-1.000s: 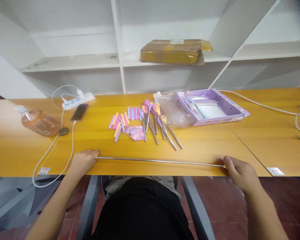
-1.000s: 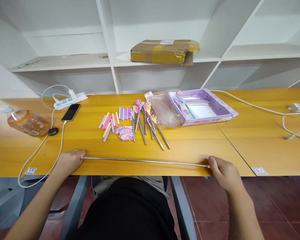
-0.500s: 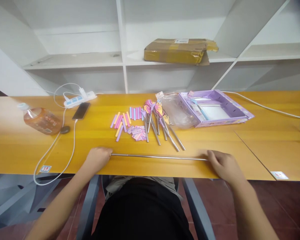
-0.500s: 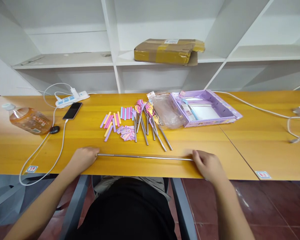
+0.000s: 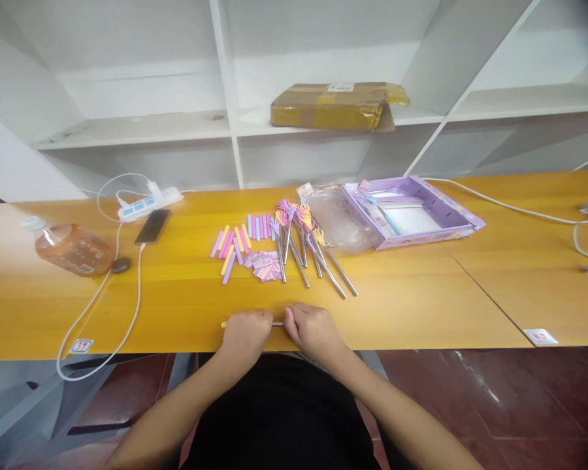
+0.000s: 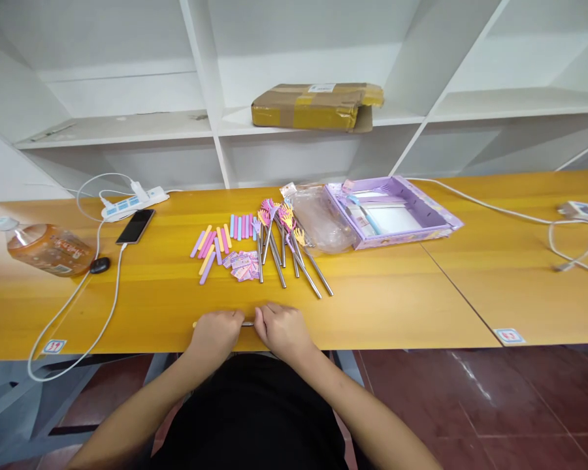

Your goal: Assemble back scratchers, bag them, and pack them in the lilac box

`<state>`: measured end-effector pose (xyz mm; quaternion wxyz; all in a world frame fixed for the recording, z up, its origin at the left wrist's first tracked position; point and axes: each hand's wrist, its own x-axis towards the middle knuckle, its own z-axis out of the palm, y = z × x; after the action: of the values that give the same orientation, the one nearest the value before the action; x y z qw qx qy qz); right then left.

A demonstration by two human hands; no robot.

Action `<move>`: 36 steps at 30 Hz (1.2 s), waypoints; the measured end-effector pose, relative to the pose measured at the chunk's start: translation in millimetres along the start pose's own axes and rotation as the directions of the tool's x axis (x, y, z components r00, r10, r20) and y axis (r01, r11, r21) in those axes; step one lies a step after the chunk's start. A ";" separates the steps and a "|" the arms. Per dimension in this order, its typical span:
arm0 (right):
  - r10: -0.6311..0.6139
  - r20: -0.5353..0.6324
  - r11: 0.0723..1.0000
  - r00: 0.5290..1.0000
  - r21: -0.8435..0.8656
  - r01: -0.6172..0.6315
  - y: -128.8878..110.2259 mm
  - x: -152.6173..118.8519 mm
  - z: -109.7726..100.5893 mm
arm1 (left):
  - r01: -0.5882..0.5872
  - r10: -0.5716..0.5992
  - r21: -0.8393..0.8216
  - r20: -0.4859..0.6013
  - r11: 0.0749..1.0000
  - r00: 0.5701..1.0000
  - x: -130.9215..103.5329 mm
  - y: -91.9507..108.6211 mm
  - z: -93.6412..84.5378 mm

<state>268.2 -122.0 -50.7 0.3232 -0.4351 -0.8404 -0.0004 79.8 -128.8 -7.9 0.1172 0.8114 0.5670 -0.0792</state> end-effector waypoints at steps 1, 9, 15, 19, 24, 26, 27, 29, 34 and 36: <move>-0.001 0.016 1.000 1.000 0.017 0.000 1.5 -0.6 0.6 | 0.011 -0.011 0.017 -0.015 1.000 1.000 -0.1 -1.8 2.5; -0.007 0.137 0.992 0.990 0.124 -0.011 7.0 1.0 -4.8 | 0.008 -0.005 0.051 -0.053 0.999 0.999 5.4 -21.9 11.0; -0.057 0.162 0.996 0.985 0.080 0.044 10.4 5.8 -1.5 | -0.055 0.056 0.015 -0.081 0.998 0.995 3.0 -29.3 4.9; -0.081 0.188 0.978 0.979 0.205 0.041 25.2 25.6 -25.5 | -0.165 0.136 -0.175 -0.166 0.971 0.977 -7.4 -39.4 -2.7; 0.030 0.012 0.971 0.999 0.236 -0.032 82.0 72.1 -64.7 | -0.190 0.123 -0.350 -0.203 0.917 0.971 -2.6 -55.6 1.5; 0.215 -0.052 0.976 0.975 0.035 -0.214 115.4 89.6 -65.0 | -0.162 0.088 -0.373 -0.207 0.913 0.974 2.9 -58.6 6.6; 0.333 -0.081 0.939 0.940 -0.066 -0.338 131.8 96.0 -60.5 | -0.156 0.078 -0.384 -0.211 0.910 0.974 4.9 -59.5 9.1; 0.502 -0.115 0.826 0.857 -0.230 -0.515 160.6 102.6 -44.6 | -0.161 0.075 -0.407 -0.218 0.899 0.973 6.9 -60.9 12.9; 0.603 -0.080 0.751 0.794 -0.279 -0.598 199.7 95.3 -5.9 | -0.169 0.068 -0.491 -0.218 0.855 0.974 5.5 -64.6 13.4; 0.613 -0.058 0.772 0.788 -0.166 -0.613 206.4 91.8 -3.9 | -0.163 0.062 -0.503 -0.211 0.849 0.976 5.8 -65.5 12.4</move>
<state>383.4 72.2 -55.6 0.2662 -0.7118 -0.6493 0.0308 20.3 -105.5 -27.9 0.2816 0.7857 0.5272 0.1594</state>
